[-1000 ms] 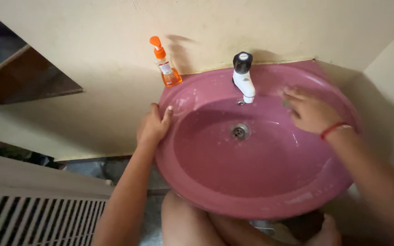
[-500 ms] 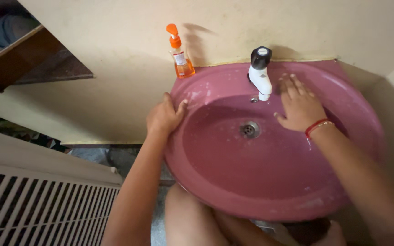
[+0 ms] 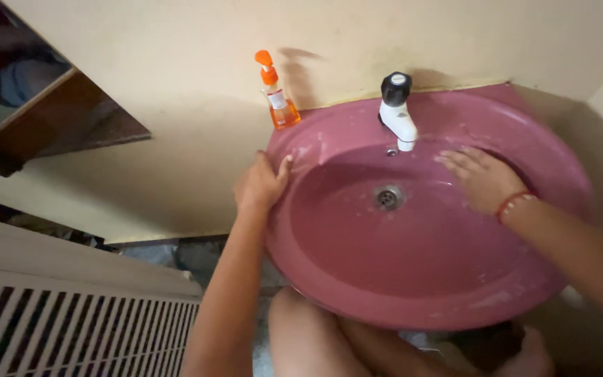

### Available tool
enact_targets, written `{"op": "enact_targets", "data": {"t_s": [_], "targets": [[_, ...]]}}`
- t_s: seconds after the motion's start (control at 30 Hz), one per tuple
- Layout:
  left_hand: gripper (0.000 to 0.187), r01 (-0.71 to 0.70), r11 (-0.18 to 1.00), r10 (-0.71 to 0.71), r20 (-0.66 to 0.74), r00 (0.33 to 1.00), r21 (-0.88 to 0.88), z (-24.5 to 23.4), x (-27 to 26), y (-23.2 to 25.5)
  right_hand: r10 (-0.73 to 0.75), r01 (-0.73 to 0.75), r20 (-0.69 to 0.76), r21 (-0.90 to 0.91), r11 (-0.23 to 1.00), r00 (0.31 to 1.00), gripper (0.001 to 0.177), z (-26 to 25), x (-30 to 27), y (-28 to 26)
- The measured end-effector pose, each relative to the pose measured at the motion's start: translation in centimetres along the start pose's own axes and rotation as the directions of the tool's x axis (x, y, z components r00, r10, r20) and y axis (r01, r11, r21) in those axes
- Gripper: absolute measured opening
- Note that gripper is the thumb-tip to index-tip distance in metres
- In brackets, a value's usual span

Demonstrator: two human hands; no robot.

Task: The person scrubs a pink sink with a sponge, then applies liquid soap from a bottle and continues scrubbing the sink basin and faucet area.

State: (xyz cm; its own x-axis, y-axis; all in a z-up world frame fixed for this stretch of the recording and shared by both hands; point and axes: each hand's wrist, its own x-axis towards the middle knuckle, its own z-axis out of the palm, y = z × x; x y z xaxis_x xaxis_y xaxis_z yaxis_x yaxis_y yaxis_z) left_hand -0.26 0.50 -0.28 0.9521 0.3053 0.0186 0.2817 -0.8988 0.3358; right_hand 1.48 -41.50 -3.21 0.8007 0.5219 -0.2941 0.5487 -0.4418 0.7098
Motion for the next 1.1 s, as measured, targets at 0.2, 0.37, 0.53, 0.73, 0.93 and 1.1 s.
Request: {"op": "enact_targets", "data": {"t_s": [0.2, 0.37, 0.53, 0.73, 0.93, 1.1], "targets": [[0.069, -0.011, 0.999, 0.011, -0.011, 1.000, -0.032, -0.1, -0.1, 0.3, 0.087, -0.273, 0.476, 0.336, 0.901, 0.875, 0.063, -4.5, -6.6, -2.6], [0.068, -0.013, 1.000, 0.013, -0.024, 1.000, -0.009, -0.4, -0.6, 0.6, -0.271, -0.161, 0.344, 0.834, 0.527, 0.899, 0.071, -11.7, -10.0, -5.0], [0.070, -0.008, 0.995, 0.005, -0.028, 1.000, -0.097, 0.0, -0.5, 0.4, -0.229, 0.344, -0.343, 0.938, -0.036, 0.911, 0.066, -14.8, -8.3, -10.9], [0.067, 0.015, 0.997, -0.015, -0.004, 1.000, -0.075, 0.4, 0.0, -0.1, -0.183, 0.345, -0.402, 0.897, -0.275, 0.897, 0.053, -16.5, -2.2, -13.7], [0.067, 0.020, 0.997, -0.018, 0.023, 1.000, -0.078, 0.2, 0.4, -0.2, -0.128, 0.464, -0.465, 0.885, -0.040, 0.876, 0.031, -14.6, -3.7, -11.0], [0.067, 0.009, 0.994, -0.010, -0.006, 1.000, -0.105, 0.6, 0.5, -0.1, -0.423, 0.308, -0.249, 0.948, 0.076, 0.871, 0.045, -10.9, -5.1, -7.8]]}}
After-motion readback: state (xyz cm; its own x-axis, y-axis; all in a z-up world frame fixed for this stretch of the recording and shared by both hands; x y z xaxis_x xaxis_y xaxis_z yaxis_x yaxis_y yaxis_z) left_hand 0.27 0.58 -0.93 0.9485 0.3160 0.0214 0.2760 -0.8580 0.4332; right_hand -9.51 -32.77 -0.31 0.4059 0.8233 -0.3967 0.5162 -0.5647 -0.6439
